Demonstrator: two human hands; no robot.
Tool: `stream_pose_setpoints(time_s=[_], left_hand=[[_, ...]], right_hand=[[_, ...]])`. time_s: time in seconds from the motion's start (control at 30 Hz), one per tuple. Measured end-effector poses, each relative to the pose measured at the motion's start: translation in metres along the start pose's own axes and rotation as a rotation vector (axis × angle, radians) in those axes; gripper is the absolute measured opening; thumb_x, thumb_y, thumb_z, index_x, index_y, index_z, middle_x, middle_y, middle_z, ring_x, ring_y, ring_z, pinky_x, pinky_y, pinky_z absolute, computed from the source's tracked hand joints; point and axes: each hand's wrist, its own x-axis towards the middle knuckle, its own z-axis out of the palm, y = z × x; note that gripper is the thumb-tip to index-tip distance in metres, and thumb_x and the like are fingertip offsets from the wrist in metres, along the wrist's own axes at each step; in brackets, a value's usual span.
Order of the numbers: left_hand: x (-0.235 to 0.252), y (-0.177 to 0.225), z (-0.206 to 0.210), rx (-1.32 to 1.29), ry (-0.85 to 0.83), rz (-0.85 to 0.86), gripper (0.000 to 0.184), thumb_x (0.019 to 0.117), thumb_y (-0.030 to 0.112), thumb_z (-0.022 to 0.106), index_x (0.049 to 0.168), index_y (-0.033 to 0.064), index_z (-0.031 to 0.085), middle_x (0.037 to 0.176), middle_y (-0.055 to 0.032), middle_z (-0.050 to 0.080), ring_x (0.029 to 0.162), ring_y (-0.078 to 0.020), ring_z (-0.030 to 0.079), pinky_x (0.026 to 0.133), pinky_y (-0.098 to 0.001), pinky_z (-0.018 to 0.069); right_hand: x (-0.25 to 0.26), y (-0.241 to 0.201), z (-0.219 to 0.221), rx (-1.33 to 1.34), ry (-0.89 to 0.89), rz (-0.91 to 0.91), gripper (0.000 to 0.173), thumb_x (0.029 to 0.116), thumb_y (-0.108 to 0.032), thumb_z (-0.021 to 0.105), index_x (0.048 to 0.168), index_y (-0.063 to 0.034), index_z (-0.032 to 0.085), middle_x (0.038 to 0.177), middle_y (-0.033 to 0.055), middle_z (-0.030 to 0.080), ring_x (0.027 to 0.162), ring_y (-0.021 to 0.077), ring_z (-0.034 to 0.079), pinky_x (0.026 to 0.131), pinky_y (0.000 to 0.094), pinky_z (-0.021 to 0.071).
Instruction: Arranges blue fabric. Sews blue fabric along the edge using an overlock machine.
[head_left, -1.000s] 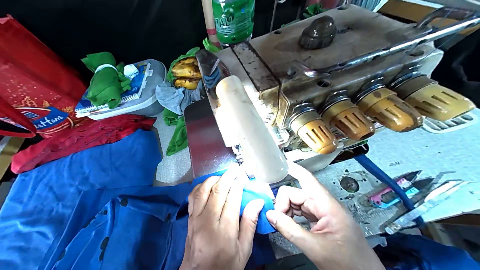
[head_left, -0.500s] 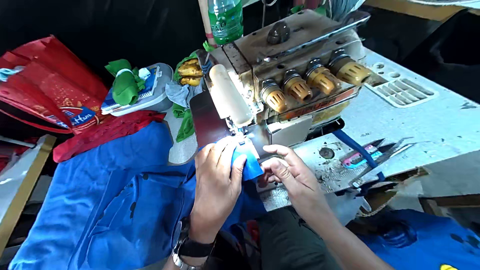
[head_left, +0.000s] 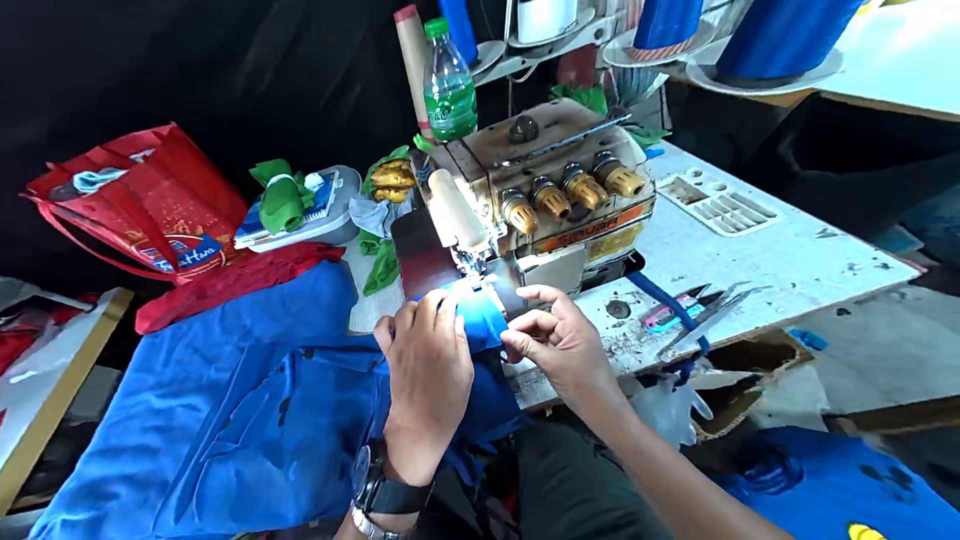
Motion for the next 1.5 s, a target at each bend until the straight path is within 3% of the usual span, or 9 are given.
stream_pose_setpoints(time_s=[0.23,0.4,0.53,0.63,0.73,0.93,1.1,1.33,1.5], left_hand=[[-0.021,0.016,0.008,-0.132,0.114,0.006,0.03,0.1009,0.021,0.053,0.117,0.0033,0.072,0.123,-0.0131,0.067,0.113,-0.0301,0.063,0.096,-0.0516,0.0442],[-0.035,-0.032,0.001,-0.172,0.134,-0.225,0.037,0.1026,0.028,0.055,0.124,0.0016,0.068,0.128,-0.0176,0.065,0.117,-0.0374,0.06,0.096,-0.0588,0.0449],[-0.039,-0.039,-0.001,-0.174,0.215,-0.176,0.035,0.1027,0.026,0.055,0.12,-0.0007,0.069,0.126,-0.0181,0.065,0.114,-0.0346,0.059,0.096,-0.0526,0.0436],[-0.033,-0.016,0.003,-0.229,0.166,-0.036,0.031,0.1014,0.022,0.057,0.119,-0.0006,0.071,0.127,-0.018,0.066,0.118,-0.0341,0.061,0.099,-0.0502,0.0476],[-0.022,0.0,0.014,-0.251,0.099,0.055,0.038,0.1043,0.032,0.053,0.124,0.0041,0.07,0.132,-0.0143,0.065,0.127,-0.0317,0.058,0.108,-0.0504,0.042],[-0.014,-0.011,0.022,-0.246,0.06,0.023,0.042,0.1037,0.028,0.051,0.128,-0.002,0.067,0.137,-0.0171,0.063,0.132,-0.0348,0.055,0.114,-0.0517,0.0384],[-0.008,-0.016,0.019,-0.238,0.009,0.04,0.041,0.1035,0.021,0.044,0.13,-0.0005,0.067,0.14,-0.0165,0.062,0.135,-0.0327,0.055,0.117,-0.0499,0.0371],[0.011,-0.028,0.017,-0.302,-0.09,0.033,0.042,0.1016,0.017,0.043,0.134,0.0023,0.065,0.143,-0.0145,0.06,0.14,-0.0322,0.05,0.119,-0.053,0.0343],[0.024,-0.038,0.018,-0.33,-0.125,0.027,0.038,0.1021,0.023,0.047,0.127,0.0048,0.069,0.141,-0.0146,0.061,0.139,-0.0311,0.05,0.118,-0.0506,0.0359]], right_hand=[[0.0,0.002,0.0,0.0,-0.004,0.016,0.048,0.0902,-0.001,0.07,0.134,-0.0098,0.054,0.081,0.0011,0.069,0.065,0.0099,0.067,0.058,0.0229,0.0578],[0.003,0.007,-0.002,0.016,-0.014,0.011,0.04,0.0894,0.003,0.069,0.126,-0.0082,0.058,0.082,0.0003,0.071,0.067,0.0097,0.069,0.063,0.0237,0.0605],[0.003,0.01,0.001,0.033,-0.016,0.02,0.04,0.0891,0.004,0.069,0.126,-0.008,0.058,0.082,-0.0001,0.071,0.068,0.0092,0.07,0.064,0.0237,0.0605],[0.002,0.011,0.002,0.051,-0.005,0.02,0.038,0.089,0.004,0.068,0.124,-0.0076,0.059,0.081,-0.0001,0.071,0.068,0.0095,0.07,0.064,0.0237,0.0608],[0.001,0.011,0.0,-0.019,-0.009,-0.004,0.036,0.0901,0.001,0.066,0.124,-0.0075,0.059,0.081,-0.0019,0.07,0.068,0.0076,0.068,0.064,0.0221,0.0592],[-0.001,0.009,-0.001,-0.062,0.011,-0.039,0.031,0.0888,-0.003,0.067,0.117,-0.0115,0.059,0.079,-0.0044,0.069,0.068,0.0056,0.067,0.063,0.0212,0.0584],[0.004,0.009,0.003,-0.084,0.05,-0.063,0.031,0.086,-0.006,0.067,0.114,-0.0154,0.059,0.078,-0.0065,0.067,0.066,0.0041,0.066,0.061,0.0194,0.0572],[0.024,0.001,0.009,-0.027,0.075,0.012,0.034,0.0817,-0.002,0.066,0.11,-0.0169,0.054,0.063,-0.0073,0.06,0.052,0.0026,0.059,0.051,0.0173,0.0521],[0.042,-0.001,0.01,-0.051,0.083,-0.017,0.028,0.081,0.0,0.068,0.099,-0.018,0.055,0.054,-0.0095,0.051,0.044,-0.002,0.05,0.044,0.0121,0.0435]])
